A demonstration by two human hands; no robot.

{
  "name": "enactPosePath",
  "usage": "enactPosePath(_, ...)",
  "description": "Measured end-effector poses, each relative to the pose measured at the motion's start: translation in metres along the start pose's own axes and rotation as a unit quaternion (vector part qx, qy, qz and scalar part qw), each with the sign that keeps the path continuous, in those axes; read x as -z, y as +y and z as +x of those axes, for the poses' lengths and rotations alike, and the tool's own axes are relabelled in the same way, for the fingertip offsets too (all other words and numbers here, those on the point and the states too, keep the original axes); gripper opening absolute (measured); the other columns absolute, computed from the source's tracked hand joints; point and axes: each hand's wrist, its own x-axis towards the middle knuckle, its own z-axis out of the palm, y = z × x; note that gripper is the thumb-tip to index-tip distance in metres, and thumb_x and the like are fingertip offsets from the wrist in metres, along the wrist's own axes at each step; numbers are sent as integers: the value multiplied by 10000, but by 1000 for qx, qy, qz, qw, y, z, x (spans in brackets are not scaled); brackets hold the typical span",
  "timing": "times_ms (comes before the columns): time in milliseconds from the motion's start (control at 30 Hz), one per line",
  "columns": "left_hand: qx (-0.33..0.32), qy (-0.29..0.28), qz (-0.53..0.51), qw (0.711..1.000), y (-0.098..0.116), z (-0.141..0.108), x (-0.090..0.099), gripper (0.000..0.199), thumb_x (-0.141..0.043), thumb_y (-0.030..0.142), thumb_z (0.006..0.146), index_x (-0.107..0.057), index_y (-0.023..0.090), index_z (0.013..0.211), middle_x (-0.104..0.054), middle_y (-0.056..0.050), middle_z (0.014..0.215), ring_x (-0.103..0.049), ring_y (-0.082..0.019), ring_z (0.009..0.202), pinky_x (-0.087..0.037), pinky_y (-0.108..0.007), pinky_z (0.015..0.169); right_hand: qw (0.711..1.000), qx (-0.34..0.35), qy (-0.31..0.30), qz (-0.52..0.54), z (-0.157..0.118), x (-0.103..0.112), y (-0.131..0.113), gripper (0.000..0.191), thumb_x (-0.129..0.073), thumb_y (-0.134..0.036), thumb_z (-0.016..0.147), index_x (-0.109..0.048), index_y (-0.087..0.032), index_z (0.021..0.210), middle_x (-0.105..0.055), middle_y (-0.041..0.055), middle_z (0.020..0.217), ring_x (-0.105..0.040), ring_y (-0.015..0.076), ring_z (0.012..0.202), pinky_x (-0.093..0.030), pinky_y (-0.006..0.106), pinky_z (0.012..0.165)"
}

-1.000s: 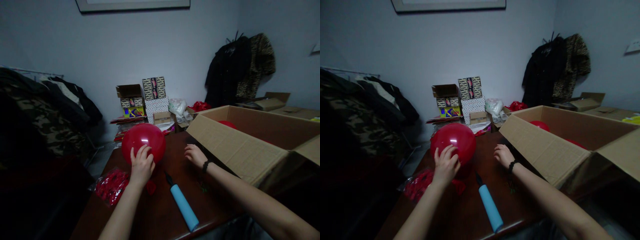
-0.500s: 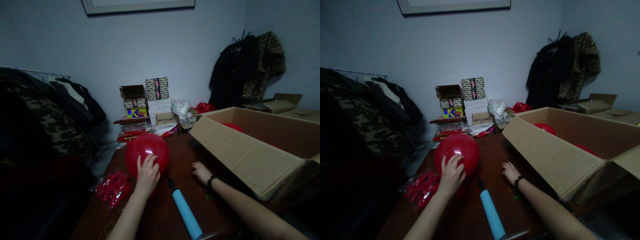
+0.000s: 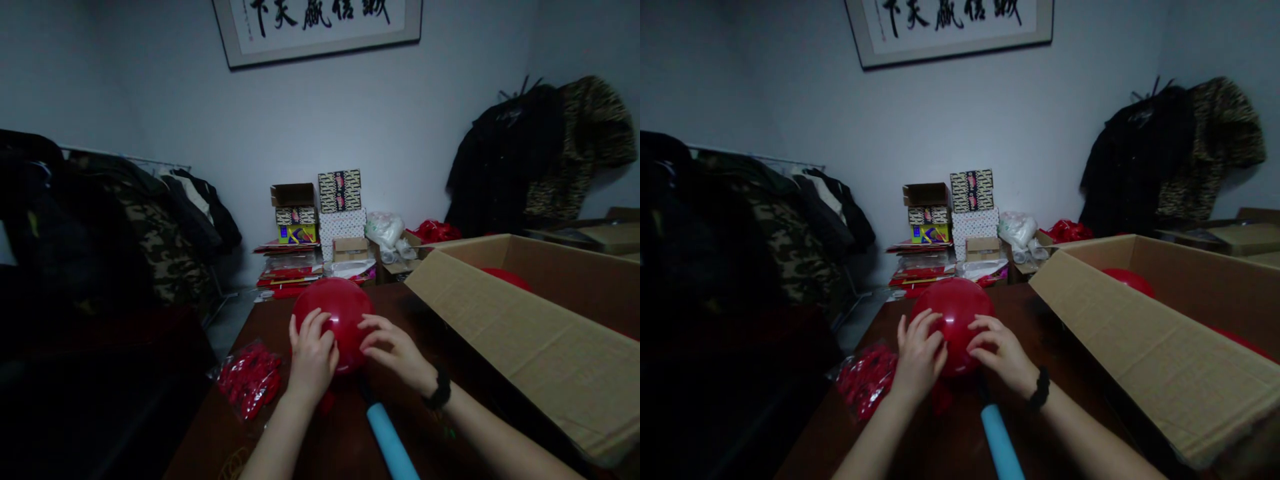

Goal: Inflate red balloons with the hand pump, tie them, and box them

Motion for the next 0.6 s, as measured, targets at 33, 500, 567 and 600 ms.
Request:
enactPosePath(33, 4, 7, -10, 1000, 1, 1, 3, 84, -555, 150, 744, -614, 209, 757, -567, -87, 1182, -409, -277, 1213, -102, -587, 1060, 1000, 16, -1, 19, 7, -4, -15, 113, -605, -372, 764, -660, -275, 782, -574, 7, 1147, -425, 184, 1213, -335, 363, 1038)
enactPosePath(500, 63, 95, -155, 981, -15, -4, 31, 94, -587, 157, 740, -656, 221, 740, -533, -58, 1225, -417, -254, 1183, -286, -527, 1023, 987, 8, 79, 137, 39, -46, -52, 82, -623, -317, 758, -668, -249, 768, -612, 30, 1028, -492, 180, 1122, -342, 365, 1015)
enactPosePath(567, 62, 89, -153, 982, -15, -4, 32, 108, -590, 147, 735, -664, 226, 742, -528, -52, 1242, -405, -260, 1196, -271, -546, 1027, 986, 0, 73, 149, 40, -46, -55, 87, -630, -322, 750, -677, -250, 765, -620, 30, 1023, -505, 180, 1107, -353, 360, 1007)
enactPosePath(600, 60, 86, -152, 983, -15, -3, 33, 114, -591, 144, 733, -667, 229, 738, -525, -49, 1249, -399, -262, 1202, -268, -552, 1027, 985, -3, 68, 156, 41, -45, -56, 91, -632, -327, 748, -680, -251, 765, -623, 30, 1023, -515, 180, 1096, -360, 359, 1001)
